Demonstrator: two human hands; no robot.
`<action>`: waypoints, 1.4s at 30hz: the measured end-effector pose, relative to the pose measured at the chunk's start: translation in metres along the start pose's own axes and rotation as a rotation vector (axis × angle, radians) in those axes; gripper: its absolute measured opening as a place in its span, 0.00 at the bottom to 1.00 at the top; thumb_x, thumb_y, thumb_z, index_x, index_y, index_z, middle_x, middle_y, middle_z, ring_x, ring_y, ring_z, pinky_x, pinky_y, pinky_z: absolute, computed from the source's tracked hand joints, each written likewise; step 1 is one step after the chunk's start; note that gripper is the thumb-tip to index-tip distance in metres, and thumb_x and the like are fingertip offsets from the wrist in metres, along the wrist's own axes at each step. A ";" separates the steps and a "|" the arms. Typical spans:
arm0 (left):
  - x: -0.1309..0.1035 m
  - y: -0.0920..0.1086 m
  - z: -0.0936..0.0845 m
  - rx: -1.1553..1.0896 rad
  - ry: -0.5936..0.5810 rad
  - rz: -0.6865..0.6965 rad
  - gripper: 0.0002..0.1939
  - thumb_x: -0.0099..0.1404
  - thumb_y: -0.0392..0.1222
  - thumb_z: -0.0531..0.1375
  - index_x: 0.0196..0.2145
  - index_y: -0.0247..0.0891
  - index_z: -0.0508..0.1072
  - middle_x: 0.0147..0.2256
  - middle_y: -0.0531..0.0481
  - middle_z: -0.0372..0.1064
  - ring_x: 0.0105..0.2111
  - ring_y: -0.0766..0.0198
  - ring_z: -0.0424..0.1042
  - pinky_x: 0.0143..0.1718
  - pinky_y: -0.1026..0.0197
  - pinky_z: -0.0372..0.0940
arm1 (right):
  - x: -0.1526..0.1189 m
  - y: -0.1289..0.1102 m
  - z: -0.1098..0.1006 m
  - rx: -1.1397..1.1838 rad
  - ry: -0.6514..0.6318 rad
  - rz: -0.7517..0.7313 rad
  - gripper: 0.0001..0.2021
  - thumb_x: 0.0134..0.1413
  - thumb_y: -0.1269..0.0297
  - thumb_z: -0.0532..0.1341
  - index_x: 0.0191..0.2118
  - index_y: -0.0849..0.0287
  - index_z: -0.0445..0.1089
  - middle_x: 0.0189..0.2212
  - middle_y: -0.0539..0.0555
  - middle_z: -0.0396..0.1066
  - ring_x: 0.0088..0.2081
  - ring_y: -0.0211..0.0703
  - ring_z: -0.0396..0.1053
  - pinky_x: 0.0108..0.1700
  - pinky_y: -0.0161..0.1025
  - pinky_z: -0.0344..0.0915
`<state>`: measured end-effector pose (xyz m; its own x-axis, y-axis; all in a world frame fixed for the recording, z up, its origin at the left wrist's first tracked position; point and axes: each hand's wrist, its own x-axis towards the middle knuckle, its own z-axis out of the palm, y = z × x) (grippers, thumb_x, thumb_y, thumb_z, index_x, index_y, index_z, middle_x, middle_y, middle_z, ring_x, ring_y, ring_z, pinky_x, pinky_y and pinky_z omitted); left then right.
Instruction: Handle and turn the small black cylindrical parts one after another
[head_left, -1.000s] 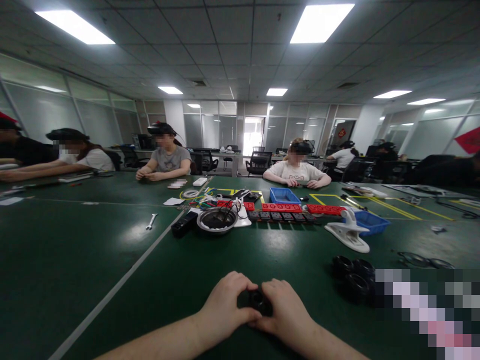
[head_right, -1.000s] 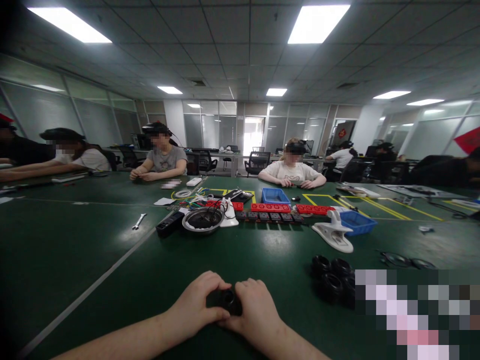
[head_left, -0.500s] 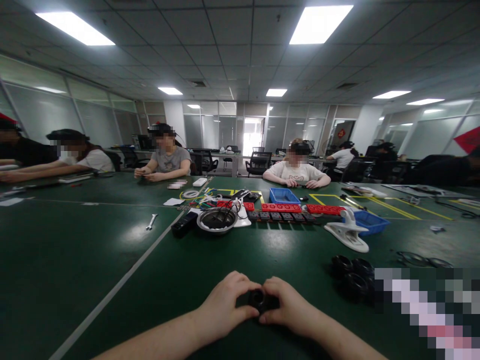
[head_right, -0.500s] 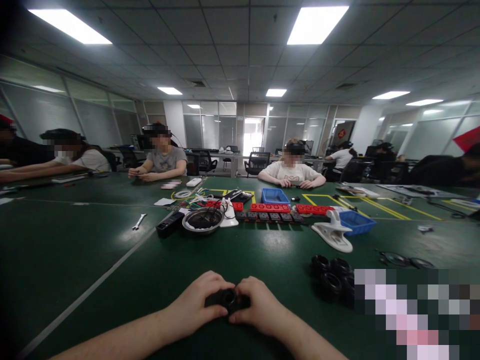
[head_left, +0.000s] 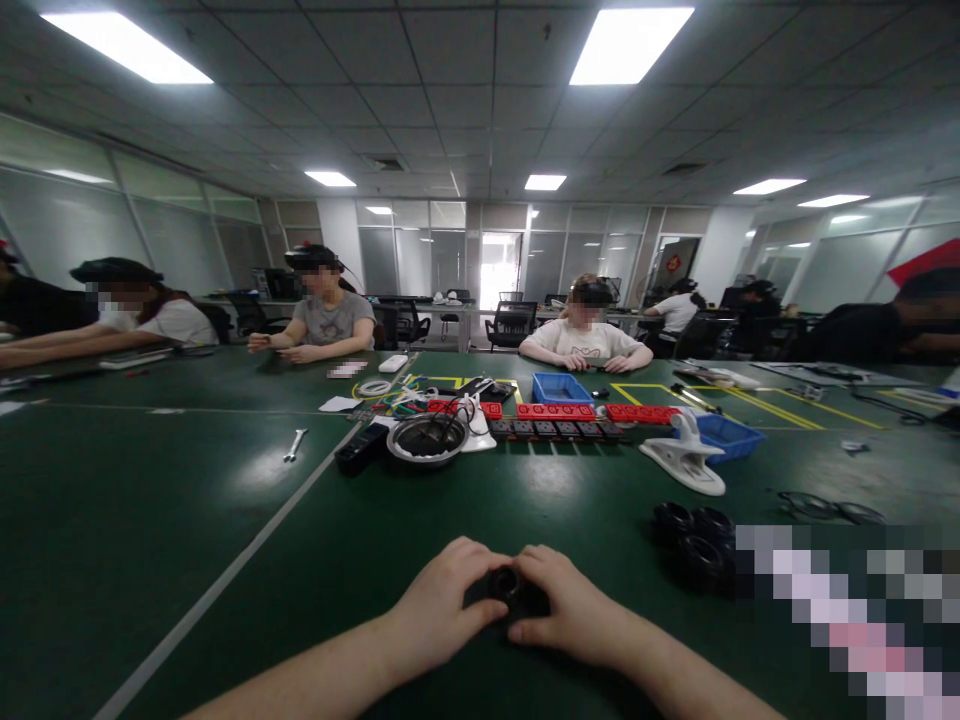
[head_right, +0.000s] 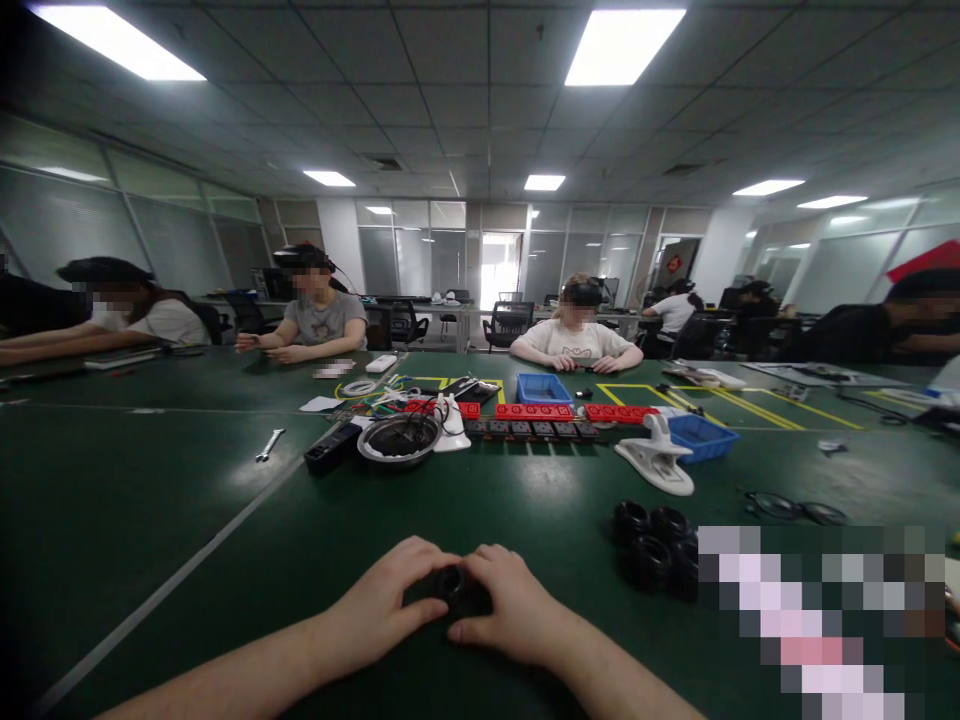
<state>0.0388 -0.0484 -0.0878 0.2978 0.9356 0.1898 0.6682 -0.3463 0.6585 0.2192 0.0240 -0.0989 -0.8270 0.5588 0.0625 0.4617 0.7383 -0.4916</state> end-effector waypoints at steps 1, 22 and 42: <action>0.000 0.000 -0.001 0.000 -0.007 0.005 0.19 0.56 0.35 0.60 0.46 0.44 0.67 0.42 0.51 0.65 0.43 0.60 0.61 0.45 0.61 0.56 | 0.000 0.002 -0.003 0.036 -0.027 -0.019 0.15 0.38 0.62 0.67 0.35 0.59 0.67 0.33 0.50 0.65 0.37 0.43 0.61 0.37 0.36 0.56; 0.002 0.001 0.002 0.026 -0.016 -0.014 0.15 0.54 0.37 0.60 0.42 0.42 0.68 0.41 0.50 0.64 0.42 0.58 0.61 0.45 0.59 0.56 | -0.003 -0.008 0.003 -0.096 0.093 0.019 0.20 0.37 0.55 0.66 0.38 0.58 0.65 0.35 0.52 0.65 0.37 0.45 0.61 0.38 0.38 0.56; 0.001 0.003 0.007 -0.018 -0.006 -0.066 0.14 0.54 0.36 0.60 0.40 0.41 0.68 0.38 0.51 0.64 0.40 0.60 0.62 0.42 0.61 0.57 | -0.004 -0.012 0.007 -0.177 0.123 0.057 0.24 0.38 0.46 0.63 0.37 0.59 0.65 0.34 0.53 0.66 0.36 0.47 0.62 0.38 0.40 0.56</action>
<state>0.0458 -0.0492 -0.0903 0.2575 0.9559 0.1414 0.6744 -0.2826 0.6822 0.2149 0.0106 -0.0994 -0.7577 0.6352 0.1494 0.5647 0.7531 -0.3376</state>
